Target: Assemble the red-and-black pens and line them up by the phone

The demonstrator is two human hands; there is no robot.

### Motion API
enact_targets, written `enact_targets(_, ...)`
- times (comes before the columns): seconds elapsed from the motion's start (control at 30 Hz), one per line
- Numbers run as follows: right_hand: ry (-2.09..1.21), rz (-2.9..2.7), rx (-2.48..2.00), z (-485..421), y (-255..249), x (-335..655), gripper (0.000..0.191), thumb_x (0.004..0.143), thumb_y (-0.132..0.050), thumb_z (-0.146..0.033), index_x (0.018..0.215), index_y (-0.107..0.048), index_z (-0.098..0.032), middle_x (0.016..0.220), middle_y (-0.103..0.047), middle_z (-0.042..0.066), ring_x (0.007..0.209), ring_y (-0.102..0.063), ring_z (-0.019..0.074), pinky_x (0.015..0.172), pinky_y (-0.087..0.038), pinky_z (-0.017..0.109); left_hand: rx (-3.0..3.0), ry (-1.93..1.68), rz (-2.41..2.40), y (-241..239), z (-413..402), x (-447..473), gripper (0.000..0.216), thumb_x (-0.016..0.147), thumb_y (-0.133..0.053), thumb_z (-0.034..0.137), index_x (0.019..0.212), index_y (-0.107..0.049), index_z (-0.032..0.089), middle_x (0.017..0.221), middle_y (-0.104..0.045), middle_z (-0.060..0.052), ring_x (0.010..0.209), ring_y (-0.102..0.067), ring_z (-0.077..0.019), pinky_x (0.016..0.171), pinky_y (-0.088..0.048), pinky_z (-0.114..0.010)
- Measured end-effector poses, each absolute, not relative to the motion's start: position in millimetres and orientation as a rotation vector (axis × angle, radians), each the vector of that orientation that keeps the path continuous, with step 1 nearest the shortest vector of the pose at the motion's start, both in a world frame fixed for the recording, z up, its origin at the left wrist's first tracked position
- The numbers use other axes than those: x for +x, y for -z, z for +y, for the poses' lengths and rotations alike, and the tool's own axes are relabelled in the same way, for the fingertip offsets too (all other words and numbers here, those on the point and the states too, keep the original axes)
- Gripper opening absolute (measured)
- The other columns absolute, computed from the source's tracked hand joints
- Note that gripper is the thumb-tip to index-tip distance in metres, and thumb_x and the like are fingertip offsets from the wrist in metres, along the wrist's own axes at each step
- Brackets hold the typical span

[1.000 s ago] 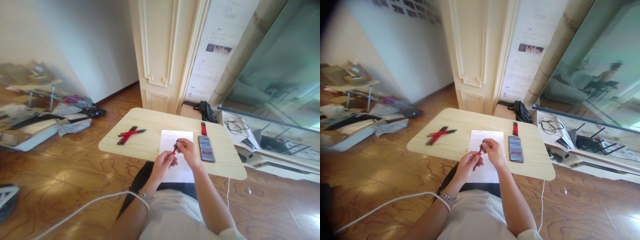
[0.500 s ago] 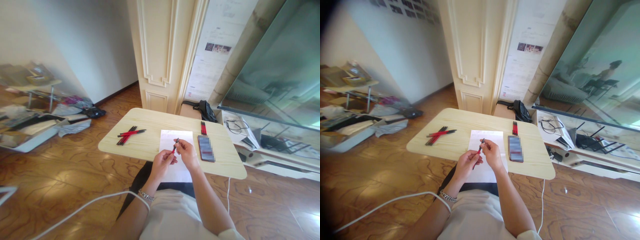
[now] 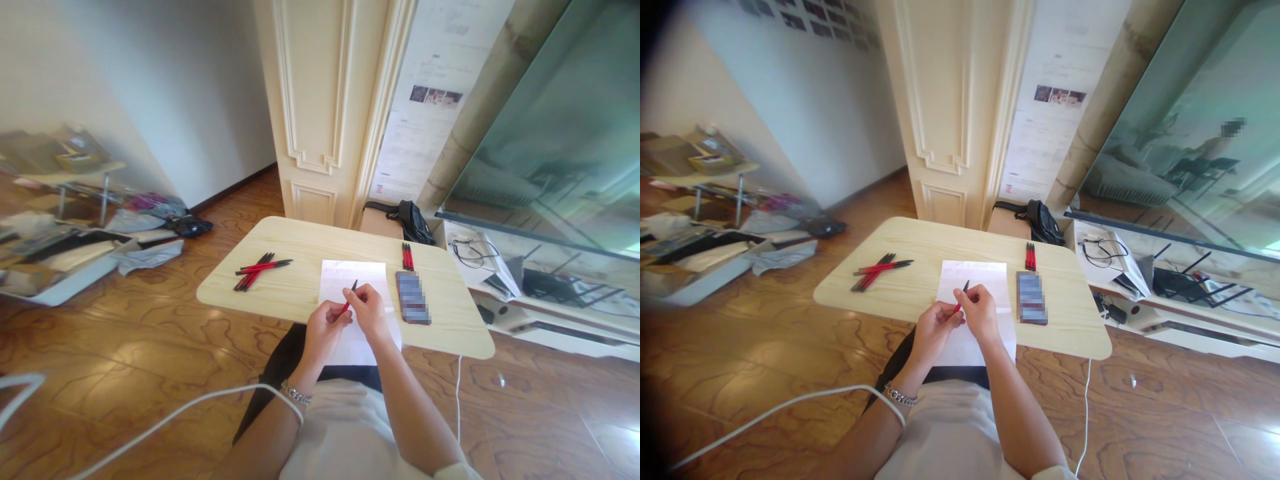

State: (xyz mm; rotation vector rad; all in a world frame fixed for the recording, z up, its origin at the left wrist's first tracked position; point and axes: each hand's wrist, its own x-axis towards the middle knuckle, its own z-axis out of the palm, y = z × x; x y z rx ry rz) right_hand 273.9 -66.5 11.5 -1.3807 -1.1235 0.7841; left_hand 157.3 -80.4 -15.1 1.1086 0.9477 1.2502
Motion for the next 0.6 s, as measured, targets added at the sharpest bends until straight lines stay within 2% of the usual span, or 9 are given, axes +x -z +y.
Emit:
enact_targets(0.07, -0.871, -1.136, -1.299, -68.1, -17.4, 278.5, 0.030, 0.074, -0.065, -0.049, 0.072, -0.060, -0.019, 0.063, -0.054, -0.002, 0.058, -0.046, 0.0124, 0.054, -0.035, 0.025, 1.072, -1.170, 0.903, 12.6, -80.5, 155.9, 0.029, 0.075, -0.069, 0.040, 0.087, -0.061, 0.015, 0.073, -0.070, -0.006, 0.068, -0.067, -0.0185, 0.066, -0.052, -0.030)
enact_targets(0.13, -0.992, -1.110, -1.204, -68.8, -25.0, 284.4, 0.033, 0.079, -0.059, -0.051, 0.088, -0.065, -0.019, 0.074, -0.062, 0.002, 0.063, -0.051, 0.0134, 0.054, -0.036, 0.025, 1.043, -1.115, 0.880, 8.6, -81.1, 155.0, 0.032, 0.075, -0.068, 0.042, 0.089, -0.061, 0.014, 0.075, -0.071, -0.007, 0.068, -0.068, -0.0191, 0.066, -0.052, -0.031)
enact_targets(0.23, -1.130, -1.065, -1.117, -68.1, -33.0, 291.4, 0.039, 0.081, -0.054, -0.051, 0.103, -0.065, -0.020, 0.089, -0.067, 0.005, 0.067, -0.054, 0.0138, 0.054, -0.037, 0.025, 1.016, -1.056, 0.840, 3.5, -82.7, 155.3, 0.036, 0.075, -0.068, 0.045, 0.091, -0.062, 0.014, 0.078, -0.071, -0.009, 0.068, -0.068, -0.0199, 0.065, -0.053, -0.032)
enact_targets(0.4, -1.130, -1.089, -1.109, -66.3, -25.2, 288.2, 0.030, 0.078, -0.061, -0.047, 0.086, -0.066, -0.018, 0.076, -0.066, 0.003, 0.059, -0.049, 0.0119, 0.056, -0.037, 0.025, 1.069, -1.109, 0.897, 5.7, -84.7, 157.8, 0.029, 0.072, -0.071, 0.040, 0.084, -0.062, 0.015, 0.072, -0.071, -0.006, 0.067, -0.067, -0.0185, 0.064, -0.051, -0.030)
enact_targets(0.5, -1.015, -1.025, -1.183, -67.1, -15.5, 281.7, 0.028, 0.071, -0.070, -0.045, 0.071, -0.059, -0.019, 0.061, -0.056, -0.003, 0.054, -0.044, 0.0104, 0.054, -0.034, 0.025, 1.106, -1.185, 0.980, 10.9, -84.7, 158.4, 0.025, 0.069, -0.075, 0.034, 0.078, -0.061, 0.016, 0.067, -0.069, -0.003, 0.064, -0.066, -0.0165, 0.062, -0.050, -0.027)
enact_targets(0.6, -0.963, -1.008, -1.233, -69.9, -13.0, 280.7, 0.030, 0.070, -0.070, -0.046, 0.068, -0.057, -0.019, 0.057, -0.051, -0.004, 0.053, -0.043, 0.0101, 0.053, -0.033, 0.024, 1.075, -1.140, 0.962, 13.6, -84.8, 158.3, 0.024, 0.071, -0.073, 0.035, 0.080, -0.062, 0.016, 0.069, -0.070, -0.004, 0.065, -0.067, -0.0171, 0.062, -0.050, -0.027)
